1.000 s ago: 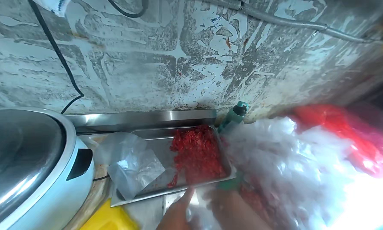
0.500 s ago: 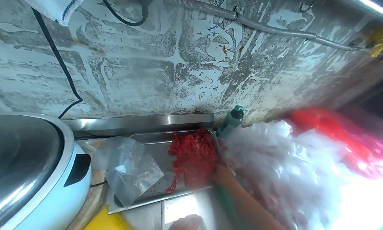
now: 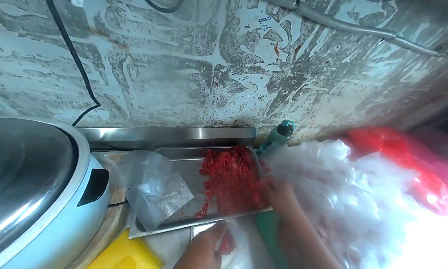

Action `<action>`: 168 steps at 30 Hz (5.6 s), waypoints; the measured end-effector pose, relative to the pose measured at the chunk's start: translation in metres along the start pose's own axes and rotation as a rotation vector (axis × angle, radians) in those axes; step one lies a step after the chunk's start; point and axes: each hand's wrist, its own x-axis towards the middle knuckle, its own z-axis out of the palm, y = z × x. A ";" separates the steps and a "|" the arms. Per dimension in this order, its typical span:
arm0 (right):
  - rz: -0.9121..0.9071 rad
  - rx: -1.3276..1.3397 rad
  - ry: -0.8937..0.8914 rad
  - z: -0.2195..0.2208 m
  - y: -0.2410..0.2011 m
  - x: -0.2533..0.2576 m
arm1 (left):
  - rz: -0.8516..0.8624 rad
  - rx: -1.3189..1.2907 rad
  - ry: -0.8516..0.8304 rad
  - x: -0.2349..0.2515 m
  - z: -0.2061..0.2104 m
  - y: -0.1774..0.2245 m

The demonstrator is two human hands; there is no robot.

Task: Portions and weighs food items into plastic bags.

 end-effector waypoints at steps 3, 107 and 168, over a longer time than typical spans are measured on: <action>-0.105 0.157 0.110 -0.022 -0.031 -0.022 | -0.004 0.051 -0.047 0.005 -0.001 0.000; 0.155 0.214 -0.414 0.057 0.050 -0.139 | -0.213 -0.096 0.249 -0.075 0.042 -0.123; -0.406 0.562 -0.272 0.028 -0.043 -0.151 | 0.412 -0.405 0.460 -0.042 0.041 -0.009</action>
